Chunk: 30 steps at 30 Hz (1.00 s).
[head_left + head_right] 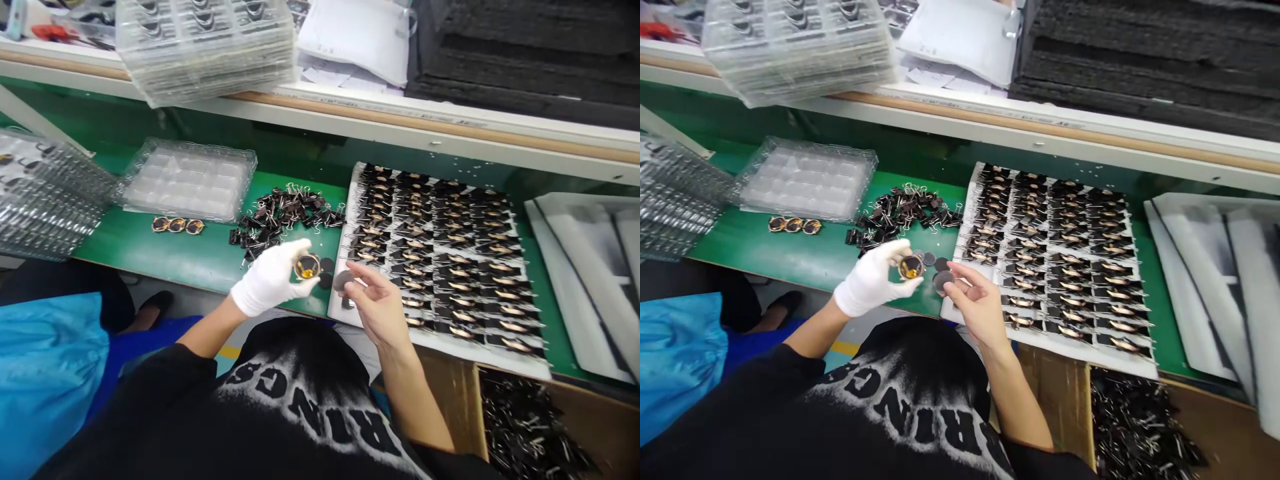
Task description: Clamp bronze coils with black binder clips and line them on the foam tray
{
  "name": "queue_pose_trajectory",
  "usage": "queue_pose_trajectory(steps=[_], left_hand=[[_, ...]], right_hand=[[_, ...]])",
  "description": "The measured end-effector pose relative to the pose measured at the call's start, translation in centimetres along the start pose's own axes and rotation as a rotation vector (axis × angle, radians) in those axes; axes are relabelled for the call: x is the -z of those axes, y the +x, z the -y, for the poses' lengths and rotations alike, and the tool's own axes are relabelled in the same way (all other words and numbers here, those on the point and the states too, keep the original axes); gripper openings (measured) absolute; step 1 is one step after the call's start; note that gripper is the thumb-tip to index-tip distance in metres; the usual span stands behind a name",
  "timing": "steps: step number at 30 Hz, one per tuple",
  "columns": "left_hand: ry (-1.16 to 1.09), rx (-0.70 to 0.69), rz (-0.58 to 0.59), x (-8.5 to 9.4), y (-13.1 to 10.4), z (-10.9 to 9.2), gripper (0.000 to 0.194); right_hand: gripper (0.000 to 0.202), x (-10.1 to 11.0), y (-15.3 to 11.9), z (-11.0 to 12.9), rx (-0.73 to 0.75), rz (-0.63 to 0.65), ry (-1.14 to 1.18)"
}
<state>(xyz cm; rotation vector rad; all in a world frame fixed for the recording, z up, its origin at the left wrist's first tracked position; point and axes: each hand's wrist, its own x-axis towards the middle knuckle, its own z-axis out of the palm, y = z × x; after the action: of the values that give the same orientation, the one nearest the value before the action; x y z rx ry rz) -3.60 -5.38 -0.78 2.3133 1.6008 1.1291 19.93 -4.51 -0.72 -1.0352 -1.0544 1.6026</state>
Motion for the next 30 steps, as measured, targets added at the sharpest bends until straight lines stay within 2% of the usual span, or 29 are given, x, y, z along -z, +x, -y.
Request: queue_pose_trajectory(steps=[4,7,9,11,14,15,18,19,21,24,26,28,30], left_hand=[[-0.04,-0.16,0.169,-2.1,1.9,-2.0,0.055],[-0.082,-0.305,0.265,-2.5,2.9,-3.0,0.046],[-0.122,-0.368,0.298,-2.7,3.3,-3.5,0.041],[-0.147,-0.335,0.316,-3.0,3.3,-3.9,0.047],[-0.212,-0.162,0.321,-3.4,2.7,-4.3,0.071],[-0.251,-0.099,0.327,-3.5,2.3,-4.4,0.07],[-0.338,0.049,0.342,-3.9,1.2,-5.2,0.035],[-0.338,0.078,0.344,-3.9,0.8,-5.4,0.028],[-0.294,0.069,0.356,-3.6,0.2,-5.4,0.029],[-0.065,0.031,0.359,-2.0,0.1,-3.8,0.034],[0.225,0.11,0.29,-0.4,0.5,-1.7,0.044],[0.519,0.203,0.25,0.9,1.2,0.7,0.044],[0.706,0.223,0.323,1.3,1.9,2.8,0.036]], right_hand=[[0.031,1.0,-0.5,0.7,0.005,-0.034,-0.11],[0.028,1.8,-0.8,0.6,0.035,-0.038,-0.12],[0.033,2.3,-0.9,0.5,-0.012,-0.001,-0.099],[0.037,2.7,-1.1,0.3,-0.07,0.028,-0.095],[0.035,3.0,-1.3,0.1,-0.05,-0.01,-0.09],[0.034,3.1,-1.3,0.0,-0.028,-0.029,-0.085],[0.03,3.3,-1.3,-0.5,0.009,-0.028,-0.094],[0.029,3.4,-1.3,-0.7,0.006,-0.002,-0.104],[0.029,3.4,-1.3,-1.0,-0.025,0.084,-0.128],[0.026,3.5,-1.4,-1.2,-0.062,0.177,-0.161],[0.022,3.5,-1.5,-1.1,-0.057,0.187,-0.163],[0.019,3.4,-1.5,-1.1,-0.042,0.191,-0.141],[0.019,3.2,-1.5,-1.0,-0.036,0.202,-0.122]])
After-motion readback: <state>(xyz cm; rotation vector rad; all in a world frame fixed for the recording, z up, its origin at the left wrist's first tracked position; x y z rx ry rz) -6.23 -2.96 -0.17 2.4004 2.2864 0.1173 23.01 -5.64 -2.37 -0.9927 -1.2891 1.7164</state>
